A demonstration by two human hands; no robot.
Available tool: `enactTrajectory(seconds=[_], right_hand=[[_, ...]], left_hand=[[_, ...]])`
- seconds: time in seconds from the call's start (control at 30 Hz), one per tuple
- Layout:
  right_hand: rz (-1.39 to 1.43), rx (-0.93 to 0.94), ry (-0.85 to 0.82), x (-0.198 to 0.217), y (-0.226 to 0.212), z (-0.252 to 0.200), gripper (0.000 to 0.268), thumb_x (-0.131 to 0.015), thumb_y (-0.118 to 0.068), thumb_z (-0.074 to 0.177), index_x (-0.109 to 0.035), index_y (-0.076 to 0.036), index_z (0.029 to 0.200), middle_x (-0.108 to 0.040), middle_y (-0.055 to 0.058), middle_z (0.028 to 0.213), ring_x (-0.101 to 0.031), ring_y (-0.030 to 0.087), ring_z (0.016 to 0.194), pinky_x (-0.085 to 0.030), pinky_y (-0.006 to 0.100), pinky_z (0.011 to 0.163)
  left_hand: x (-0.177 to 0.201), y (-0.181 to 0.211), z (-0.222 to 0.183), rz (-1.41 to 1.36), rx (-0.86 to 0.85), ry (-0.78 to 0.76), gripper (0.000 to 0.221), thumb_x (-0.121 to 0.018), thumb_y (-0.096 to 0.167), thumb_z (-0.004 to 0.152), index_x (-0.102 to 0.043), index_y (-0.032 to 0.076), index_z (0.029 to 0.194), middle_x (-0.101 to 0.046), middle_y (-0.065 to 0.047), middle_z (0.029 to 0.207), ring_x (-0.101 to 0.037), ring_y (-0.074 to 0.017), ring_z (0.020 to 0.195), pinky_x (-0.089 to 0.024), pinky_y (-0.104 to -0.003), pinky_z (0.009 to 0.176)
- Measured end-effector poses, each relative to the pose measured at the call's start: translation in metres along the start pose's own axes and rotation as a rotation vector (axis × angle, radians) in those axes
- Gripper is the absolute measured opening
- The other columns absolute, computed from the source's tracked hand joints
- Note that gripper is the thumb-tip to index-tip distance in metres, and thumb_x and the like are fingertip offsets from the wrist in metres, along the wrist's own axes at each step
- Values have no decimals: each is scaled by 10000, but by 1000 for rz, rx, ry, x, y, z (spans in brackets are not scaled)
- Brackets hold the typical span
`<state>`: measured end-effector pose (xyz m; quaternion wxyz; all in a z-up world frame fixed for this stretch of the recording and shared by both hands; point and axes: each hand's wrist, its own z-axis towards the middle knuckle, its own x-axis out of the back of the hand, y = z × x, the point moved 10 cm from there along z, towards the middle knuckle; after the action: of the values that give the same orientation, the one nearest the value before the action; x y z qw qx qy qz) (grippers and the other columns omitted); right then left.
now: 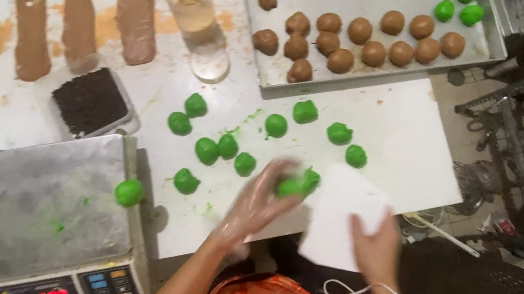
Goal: Portioning green dough by weighing individual pieces on a digital scale and arranging them on a baking tray.
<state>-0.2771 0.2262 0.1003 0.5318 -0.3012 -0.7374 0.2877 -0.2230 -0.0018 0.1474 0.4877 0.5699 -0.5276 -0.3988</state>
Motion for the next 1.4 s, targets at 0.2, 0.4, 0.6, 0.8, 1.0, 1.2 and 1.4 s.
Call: enactTrajectory(seconds=[0.2,0.4,0.6,0.8,1.0,1.2,1.4], right_hand=[[-74,-75,291,122,57,25,527,-597,-167,797,-525,-1,1292,-635,190,1135,-601,320,1007,-467,422,818],[-268,-92,81,91,26,47,459,-659,-222,840,-537,56,1183,-624,377,1000,-577,501,1030,-473,617,812],[-499,152,-471,-45,-30,67,517,-550,-358,849,-436,-109,1288,-681,296,918,-655,448,942,-514,550,790],[-816,243,-655,-117,1,73,750,-567,-341,826,-305,-45,1463,-667,310,1019,-639,466,1041,-486,614,846],[-259,313,-423,-110,-34,35,565,-663,-187,842,-406,63,1278,-564,456,1038,-526,598,1040,-437,667,856],[-269,249,-384,-140,-26,-3,539,-703,-230,850,-439,30,1240,-601,382,1068,-542,535,1069,-442,654,887],[-284,259,-340,-144,-40,-23,556,-683,-251,840,-438,17,1261,-583,388,1117,-531,540,1088,-441,645,902]], left_hand=[[-69,35,167,261,-211,-60,678,-536,615,764,-444,198,1290,-616,-124,1285,-628,-345,1123,-508,-457,884],[-22,-42,120,451,-343,198,470,-635,430,894,-548,190,1289,-646,-104,1151,-629,-292,1080,-509,-439,934],[-28,-121,31,853,-157,375,528,-847,359,626,-597,166,1049,-561,-2,959,-600,-225,869,-514,-360,740],[-13,-117,20,318,-127,435,654,-733,155,768,-429,-6,1323,-390,-268,1323,-397,-456,1256,-335,-489,1082],[-23,-124,-26,808,-323,520,269,-590,446,842,-552,179,843,-552,-28,779,-615,-261,736,-525,-389,677],[-6,-137,-84,886,-6,473,205,-475,308,917,-455,106,947,-439,-100,965,-496,-287,878,-407,-387,678],[151,-18,-176,-486,-85,674,403,-633,197,846,-495,71,1203,-598,-105,896,-633,-203,741,-505,-308,762]])
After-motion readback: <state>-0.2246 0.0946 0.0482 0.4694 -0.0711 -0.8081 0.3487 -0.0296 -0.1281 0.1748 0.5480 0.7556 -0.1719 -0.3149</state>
